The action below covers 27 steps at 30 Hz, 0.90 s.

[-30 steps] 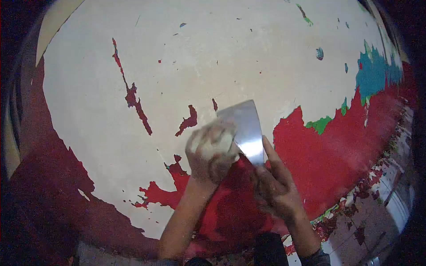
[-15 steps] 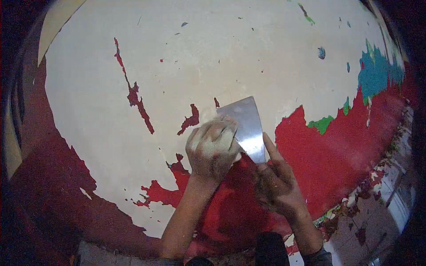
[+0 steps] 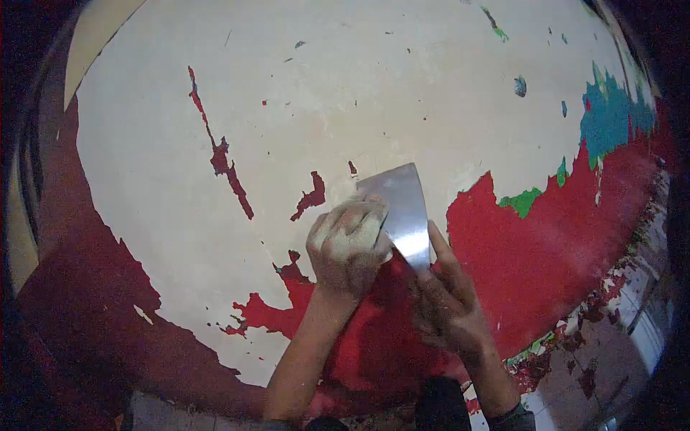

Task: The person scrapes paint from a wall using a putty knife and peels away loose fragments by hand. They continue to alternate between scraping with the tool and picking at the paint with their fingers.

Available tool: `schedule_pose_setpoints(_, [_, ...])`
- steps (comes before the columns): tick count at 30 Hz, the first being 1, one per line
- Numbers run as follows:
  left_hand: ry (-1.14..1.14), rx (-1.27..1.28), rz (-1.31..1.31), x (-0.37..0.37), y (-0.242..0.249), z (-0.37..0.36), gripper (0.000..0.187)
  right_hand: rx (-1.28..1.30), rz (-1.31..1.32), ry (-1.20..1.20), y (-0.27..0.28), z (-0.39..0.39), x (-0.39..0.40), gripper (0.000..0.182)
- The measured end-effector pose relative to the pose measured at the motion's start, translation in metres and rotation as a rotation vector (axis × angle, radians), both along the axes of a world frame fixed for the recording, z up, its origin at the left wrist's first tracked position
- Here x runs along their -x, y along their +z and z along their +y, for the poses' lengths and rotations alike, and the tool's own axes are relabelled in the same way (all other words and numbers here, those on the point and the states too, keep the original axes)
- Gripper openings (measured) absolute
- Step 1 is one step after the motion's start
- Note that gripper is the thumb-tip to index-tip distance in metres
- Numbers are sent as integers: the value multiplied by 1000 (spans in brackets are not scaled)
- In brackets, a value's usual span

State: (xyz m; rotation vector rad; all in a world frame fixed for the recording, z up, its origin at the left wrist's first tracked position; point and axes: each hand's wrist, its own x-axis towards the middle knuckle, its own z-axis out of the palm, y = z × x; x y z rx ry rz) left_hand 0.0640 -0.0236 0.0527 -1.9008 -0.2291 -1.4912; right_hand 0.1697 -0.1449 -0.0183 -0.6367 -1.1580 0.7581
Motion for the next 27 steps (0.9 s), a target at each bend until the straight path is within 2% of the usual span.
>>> schedule_pose_setpoints(2, [-16, 10, 13, 1, 4, 0, 25, -7, -64, -22, 2, 4, -4, 60])
schedule_pose_setpoints(11, [2, 21, -13, -1, -2, 1, 24, 24, 7, -14, 3, -3, 1, 59])
schedule_pose_setpoints(17, [5, 5, -3, 0, -1, 1, 24, -10, -88, -88, 3, -1, -2, 59])
schedule_pose_setpoints(20, [31, -15, -48, -1, -2, 3, 25, -31, -89, -65, 2, 6, -2, 58])
schedule_pose_setpoints(23, [17, 35, -4, 1, 1, -5, 25, 25, 19, 19, 8, -5, 3, 58])
schedule_pose_setpoints(26, [37, 53, -17, 0, -3, -5, 24, 42, -65, -78, 5, -5, 3, 59])
schedule_pose_setpoints(27, [11, 43, -12, 0, -2, -3, 24, 44, -47, -45, 5, -4, 2, 59])
